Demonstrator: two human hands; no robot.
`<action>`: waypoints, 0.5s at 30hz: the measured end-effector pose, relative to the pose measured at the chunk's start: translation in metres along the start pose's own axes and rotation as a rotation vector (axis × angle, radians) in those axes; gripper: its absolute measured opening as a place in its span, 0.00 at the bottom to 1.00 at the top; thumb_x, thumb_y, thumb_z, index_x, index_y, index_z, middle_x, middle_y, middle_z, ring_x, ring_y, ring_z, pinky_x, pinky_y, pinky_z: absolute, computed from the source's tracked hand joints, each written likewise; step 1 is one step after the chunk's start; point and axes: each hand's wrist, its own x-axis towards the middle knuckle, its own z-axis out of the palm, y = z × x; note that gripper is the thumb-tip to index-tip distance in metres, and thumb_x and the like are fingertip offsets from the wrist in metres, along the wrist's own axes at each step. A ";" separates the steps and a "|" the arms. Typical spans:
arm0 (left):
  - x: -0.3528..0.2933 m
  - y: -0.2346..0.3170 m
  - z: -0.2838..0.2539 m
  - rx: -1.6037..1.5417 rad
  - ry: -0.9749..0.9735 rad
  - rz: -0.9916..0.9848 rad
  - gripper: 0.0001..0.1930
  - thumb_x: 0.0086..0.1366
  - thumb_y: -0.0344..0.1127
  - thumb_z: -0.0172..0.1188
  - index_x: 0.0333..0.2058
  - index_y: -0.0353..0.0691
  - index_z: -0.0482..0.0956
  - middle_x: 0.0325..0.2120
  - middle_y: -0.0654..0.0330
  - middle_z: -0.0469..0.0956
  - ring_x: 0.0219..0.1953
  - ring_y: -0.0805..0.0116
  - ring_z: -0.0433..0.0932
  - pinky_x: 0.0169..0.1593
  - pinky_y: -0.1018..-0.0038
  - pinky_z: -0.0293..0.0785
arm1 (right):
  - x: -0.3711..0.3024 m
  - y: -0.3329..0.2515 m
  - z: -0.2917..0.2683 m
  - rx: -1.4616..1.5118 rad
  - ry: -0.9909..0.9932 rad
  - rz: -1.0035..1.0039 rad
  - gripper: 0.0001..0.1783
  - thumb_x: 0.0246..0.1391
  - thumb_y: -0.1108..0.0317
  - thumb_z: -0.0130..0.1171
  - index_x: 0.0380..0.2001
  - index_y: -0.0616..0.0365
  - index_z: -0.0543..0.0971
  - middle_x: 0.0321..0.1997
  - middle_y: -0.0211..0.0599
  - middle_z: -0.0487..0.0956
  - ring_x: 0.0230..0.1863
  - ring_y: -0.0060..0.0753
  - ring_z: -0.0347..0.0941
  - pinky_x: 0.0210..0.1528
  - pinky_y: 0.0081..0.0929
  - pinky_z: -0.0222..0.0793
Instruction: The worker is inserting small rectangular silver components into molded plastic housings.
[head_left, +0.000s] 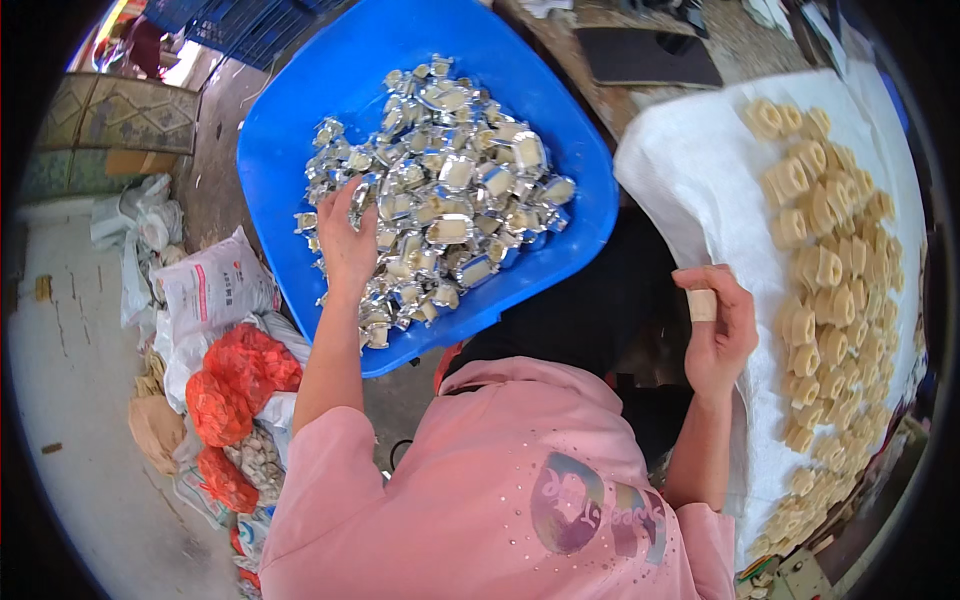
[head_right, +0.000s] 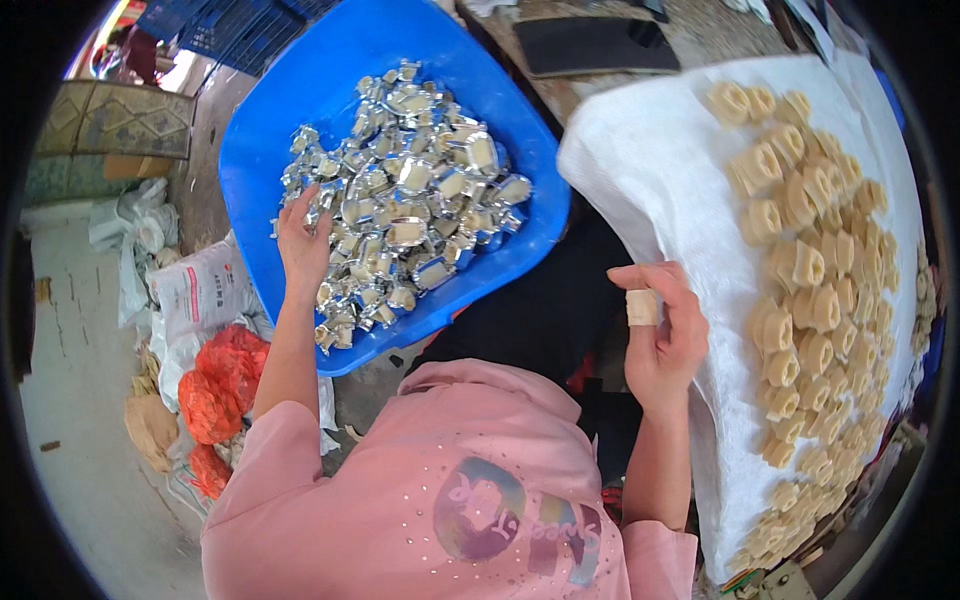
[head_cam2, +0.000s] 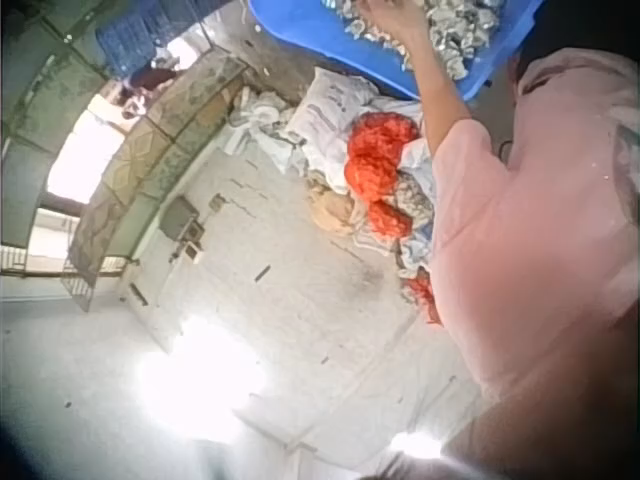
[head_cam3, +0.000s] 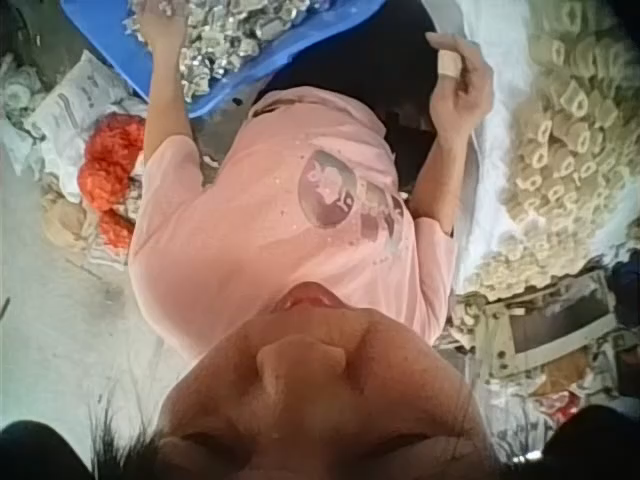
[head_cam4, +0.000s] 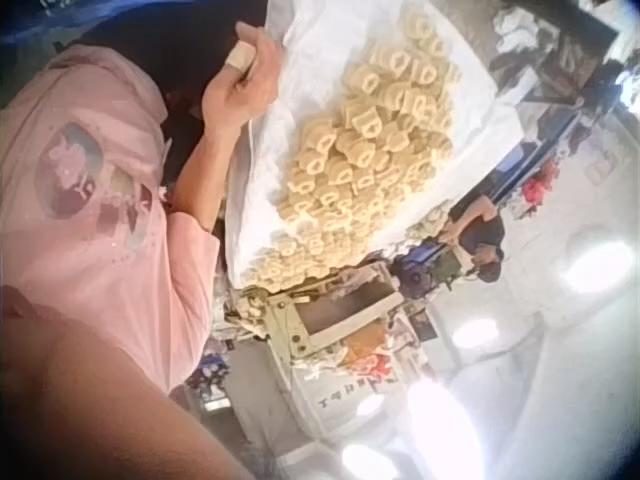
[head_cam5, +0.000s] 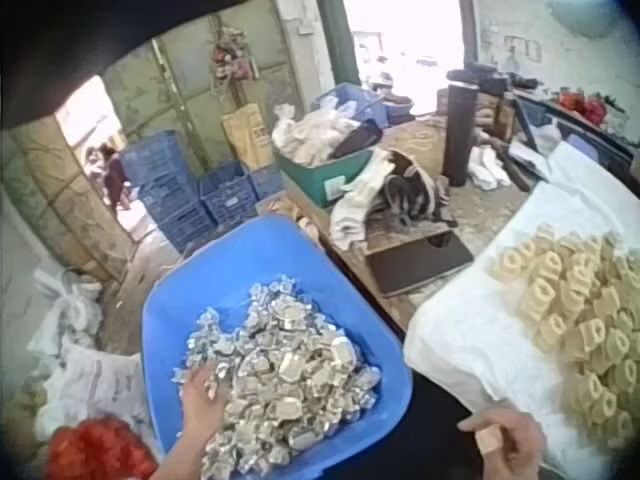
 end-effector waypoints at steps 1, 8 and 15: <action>-0.002 0.035 -0.003 -0.121 -0.010 0.022 0.22 0.56 0.28 0.59 0.52 0.42 0.74 0.43 0.50 0.73 0.45 0.56 0.74 0.45 0.68 0.72 | 0.001 -0.003 -0.016 -0.118 -0.017 -0.120 0.17 0.53 0.86 0.47 0.46 0.63 0.71 0.37 0.45 0.79 0.36 0.35 0.75 0.40 0.28 0.72; -0.051 0.218 0.057 -0.534 -0.061 0.330 0.23 0.58 0.29 0.57 0.54 0.41 0.71 0.56 0.52 0.65 0.57 0.60 0.65 0.54 0.67 0.66 | -0.031 -0.008 -0.090 -0.420 0.003 -0.163 0.19 0.41 0.87 0.51 0.39 0.62 0.74 0.35 0.43 0.79 0.35 0.46 0.74 0.37 0.33 0.70; -0.059 0.336 0.133 -0.860 -0.015 -0.097 0.33 0.66 0.33 0.48 0.62 0.22 0.45 0.61 0.34 0.49 0.64 0.42 0.49 0.67 0.60 0.45 | -0.049 0.009 -0.122 -0.570 -0.202 -0.212 0.18 0.36 0.82 0.58 0.36 0.62 0.77 0.45 0.40 0.77 0.50 0.46 0.73 0.49 0.45 0.67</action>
